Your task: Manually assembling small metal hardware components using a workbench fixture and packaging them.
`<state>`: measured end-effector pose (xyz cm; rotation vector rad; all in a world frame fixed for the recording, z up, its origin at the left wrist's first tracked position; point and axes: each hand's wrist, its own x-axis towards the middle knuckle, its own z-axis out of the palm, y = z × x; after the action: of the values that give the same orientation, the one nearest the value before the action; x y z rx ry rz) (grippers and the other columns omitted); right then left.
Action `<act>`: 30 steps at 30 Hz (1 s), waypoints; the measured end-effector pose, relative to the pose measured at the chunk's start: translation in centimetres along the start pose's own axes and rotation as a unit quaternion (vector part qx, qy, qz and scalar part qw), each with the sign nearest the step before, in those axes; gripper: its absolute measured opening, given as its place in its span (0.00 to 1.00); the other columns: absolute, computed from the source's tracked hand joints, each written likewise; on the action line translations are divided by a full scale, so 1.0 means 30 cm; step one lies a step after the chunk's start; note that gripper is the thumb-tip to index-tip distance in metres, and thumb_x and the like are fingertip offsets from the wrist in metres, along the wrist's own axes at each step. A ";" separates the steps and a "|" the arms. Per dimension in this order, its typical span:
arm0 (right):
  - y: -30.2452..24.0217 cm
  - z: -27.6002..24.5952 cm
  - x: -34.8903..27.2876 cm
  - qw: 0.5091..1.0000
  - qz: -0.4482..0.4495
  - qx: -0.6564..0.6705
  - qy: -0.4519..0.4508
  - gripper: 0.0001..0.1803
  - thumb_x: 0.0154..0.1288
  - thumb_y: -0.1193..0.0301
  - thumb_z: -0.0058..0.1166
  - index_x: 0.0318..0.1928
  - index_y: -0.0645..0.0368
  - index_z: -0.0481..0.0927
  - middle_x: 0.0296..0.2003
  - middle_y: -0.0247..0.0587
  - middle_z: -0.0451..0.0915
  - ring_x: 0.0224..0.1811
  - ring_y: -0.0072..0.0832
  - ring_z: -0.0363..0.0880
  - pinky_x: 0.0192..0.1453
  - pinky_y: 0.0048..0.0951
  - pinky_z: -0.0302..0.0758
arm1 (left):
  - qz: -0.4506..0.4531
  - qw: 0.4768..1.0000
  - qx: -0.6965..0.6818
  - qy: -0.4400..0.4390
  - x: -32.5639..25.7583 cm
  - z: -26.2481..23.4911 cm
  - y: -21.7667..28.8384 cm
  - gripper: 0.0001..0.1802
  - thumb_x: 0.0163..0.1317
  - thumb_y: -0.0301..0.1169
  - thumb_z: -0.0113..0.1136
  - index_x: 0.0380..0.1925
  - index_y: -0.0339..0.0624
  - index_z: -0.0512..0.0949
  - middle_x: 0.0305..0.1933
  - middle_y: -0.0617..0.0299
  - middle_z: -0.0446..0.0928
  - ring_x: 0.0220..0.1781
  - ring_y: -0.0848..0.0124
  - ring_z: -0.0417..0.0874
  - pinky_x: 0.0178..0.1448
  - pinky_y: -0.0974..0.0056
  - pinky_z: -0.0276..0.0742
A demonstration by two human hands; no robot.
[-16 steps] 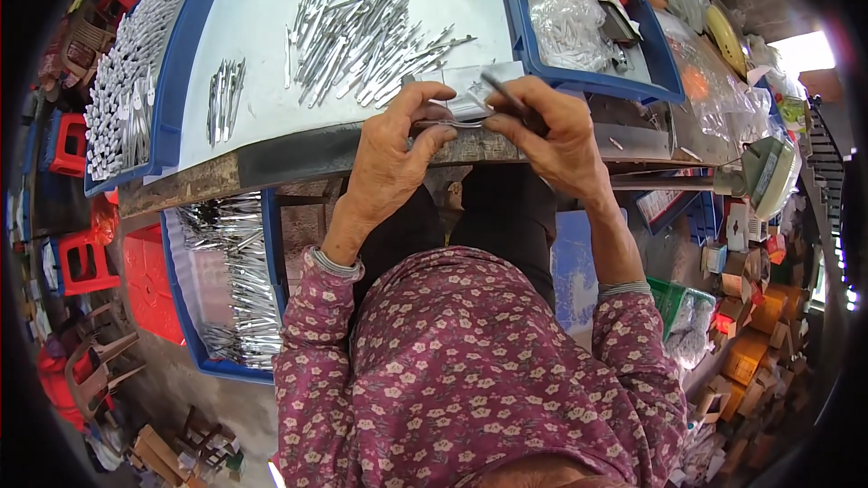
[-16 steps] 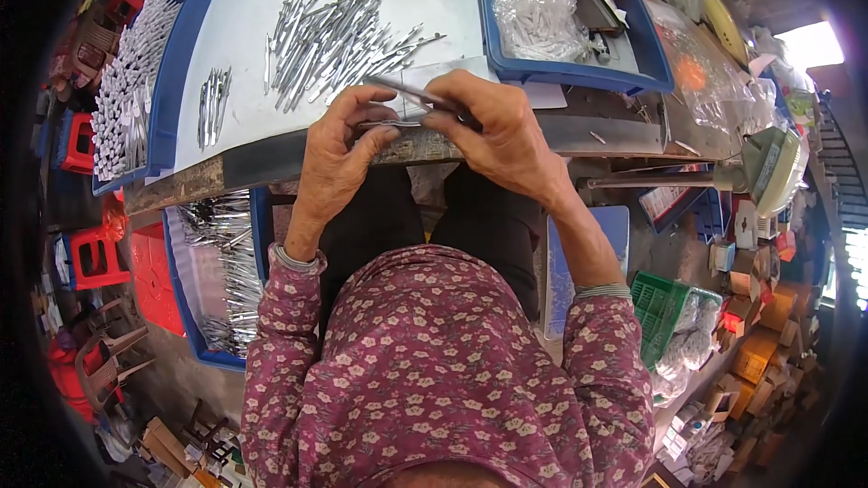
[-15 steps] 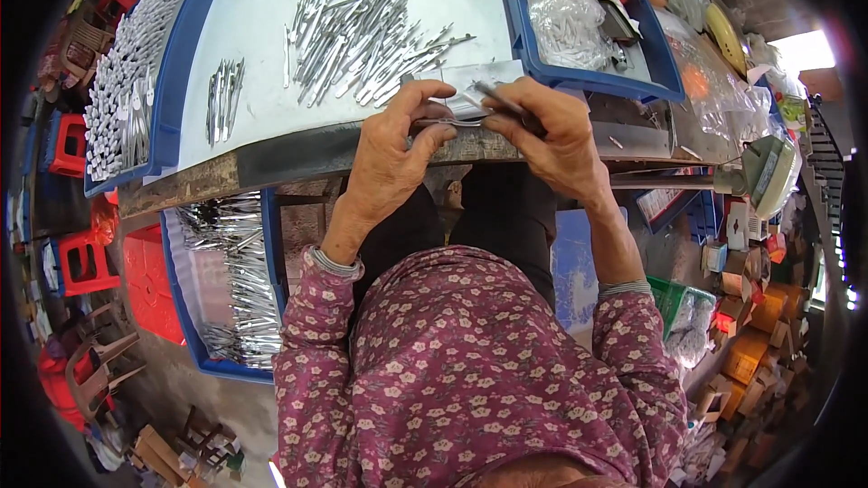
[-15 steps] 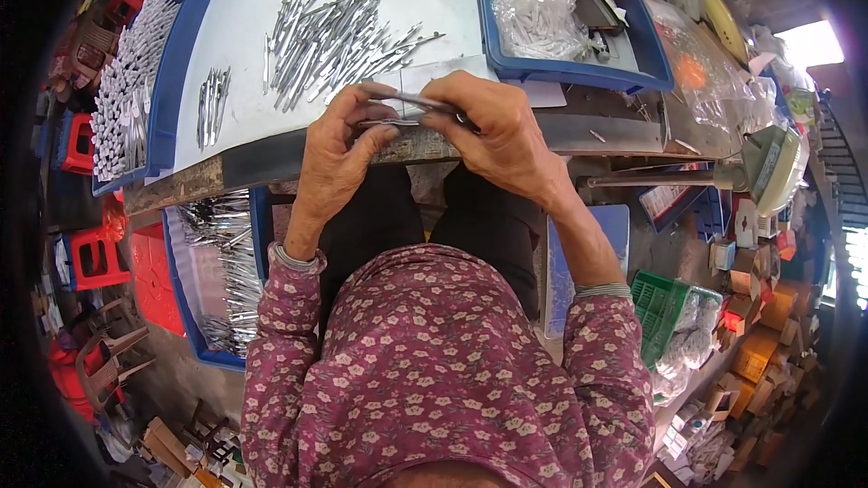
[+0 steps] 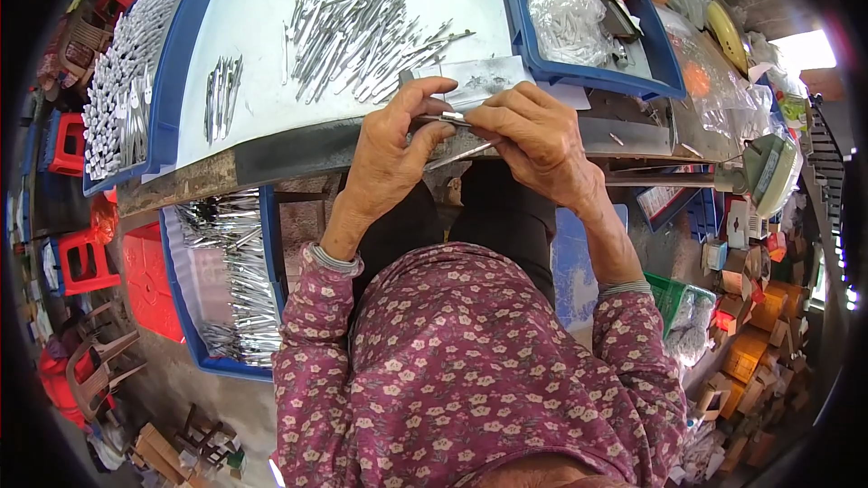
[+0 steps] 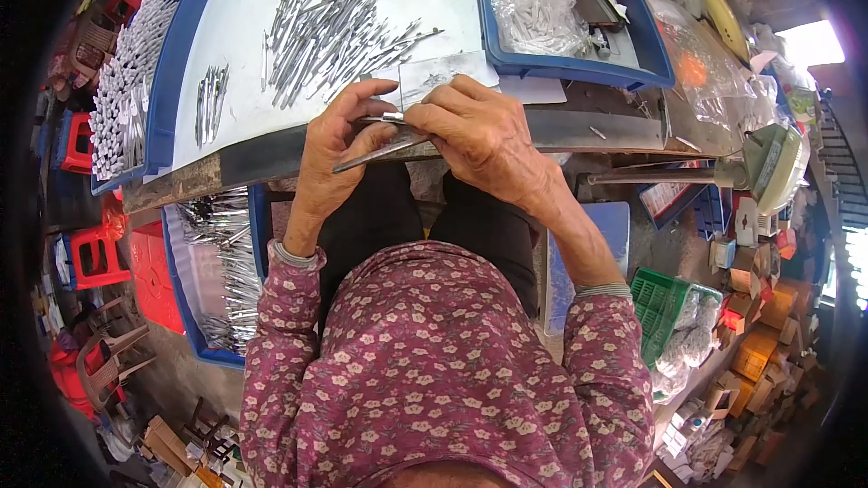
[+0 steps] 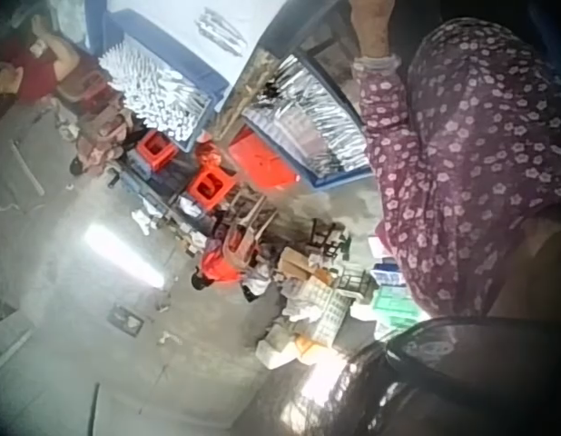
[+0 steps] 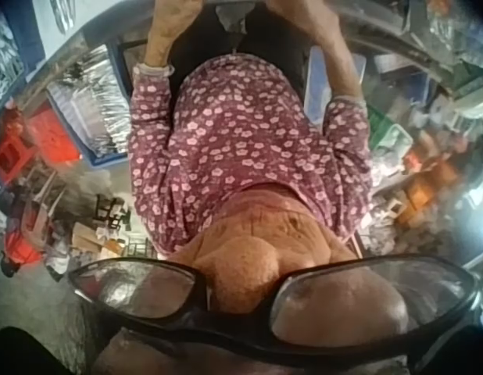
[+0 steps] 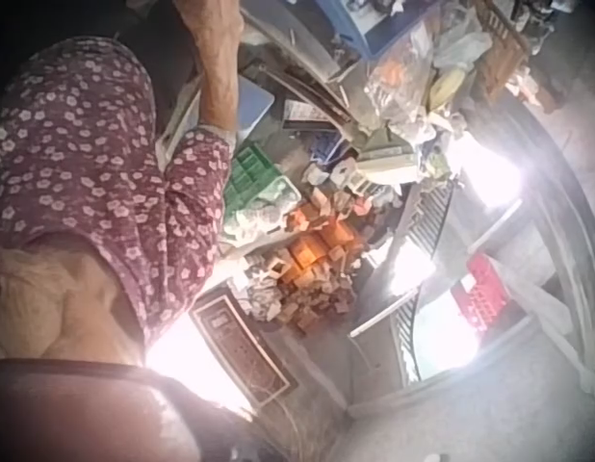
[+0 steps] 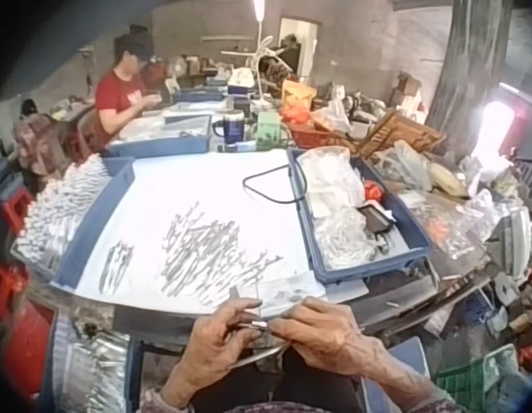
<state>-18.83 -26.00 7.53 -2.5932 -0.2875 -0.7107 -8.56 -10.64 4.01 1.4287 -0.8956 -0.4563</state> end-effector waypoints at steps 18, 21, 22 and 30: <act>0.008 0.020 -0.015 1.000 -0.011 -0.015 -0.016 0.16 0.40 0.80 0.57 0.35 0.55 0.77 0.27 0.33 0.73 0.31 0.33 0.73 0.31 0.30 0.72 | -0.017 1.000 0.010 -0.005 -0.008 -0.006 -0.010 0.21 0.53 0.17 0.54 0.49 0.40 0.72 0.34 0.54 0.79 0.36 0.71 0.80 0.39 0.71 0.74; 0.009 0.019 -0.017 1.000 -0.009 -0.013 -0.018 0.16 0.40 0.80 0.56 0.35 0.54 0.77 0.27 0.33 0.73 0.31 0.33 0.73 0.31 0.30 0.72 | -0.020 1.000 0.000 -0.003 -0.008 -0.001 -0.008 0.21 0.53 0.17 0.54 0.49 0.40 0.72 0.34 0.55 0.79 0.36 0.73 0.79 0.39 0.71 0.74; 0.010 0.020 -0.017 1.000 -0.009 -0.011 -0.018 0.16 0.40 0.81 0.56 0.35 0.55 0.77 0.27 0.33 0.73 0.31 0.33 0.73 0.31 0.30 0.72 | -0.024 1.000 -0.005 -0.003 -0.010 0.000 -0.006 0.21 0.53 0.17 0.53 0.49 0.40 0.72 0.34 0.56 0.79 0.36 0.74 0.79 0.40 0.72 0.74; 0.017 0.016 -0.017 0.999 0.007 0.001 -0.047 0.17 0.42 0.80 0.56 0.37 0.54 0.77 0.29 0.34 0.74 0.33 0.33 0.73 0.33 0.31 0.72 | -0.058 0.997 -0.055 -0.001 -0.011 -0.005 -0.021 0.21 0.54 0.16 0.52 0.50 0.40 0.73 0.35 0.59 0.78 0.36 0.77 0.76 0.40 0.73 0.73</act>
<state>-18.89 -26.27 6.71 -2.6284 -0.2975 -0.5831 -8.49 -10.37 3.34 1.3833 -0.7789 -0.5864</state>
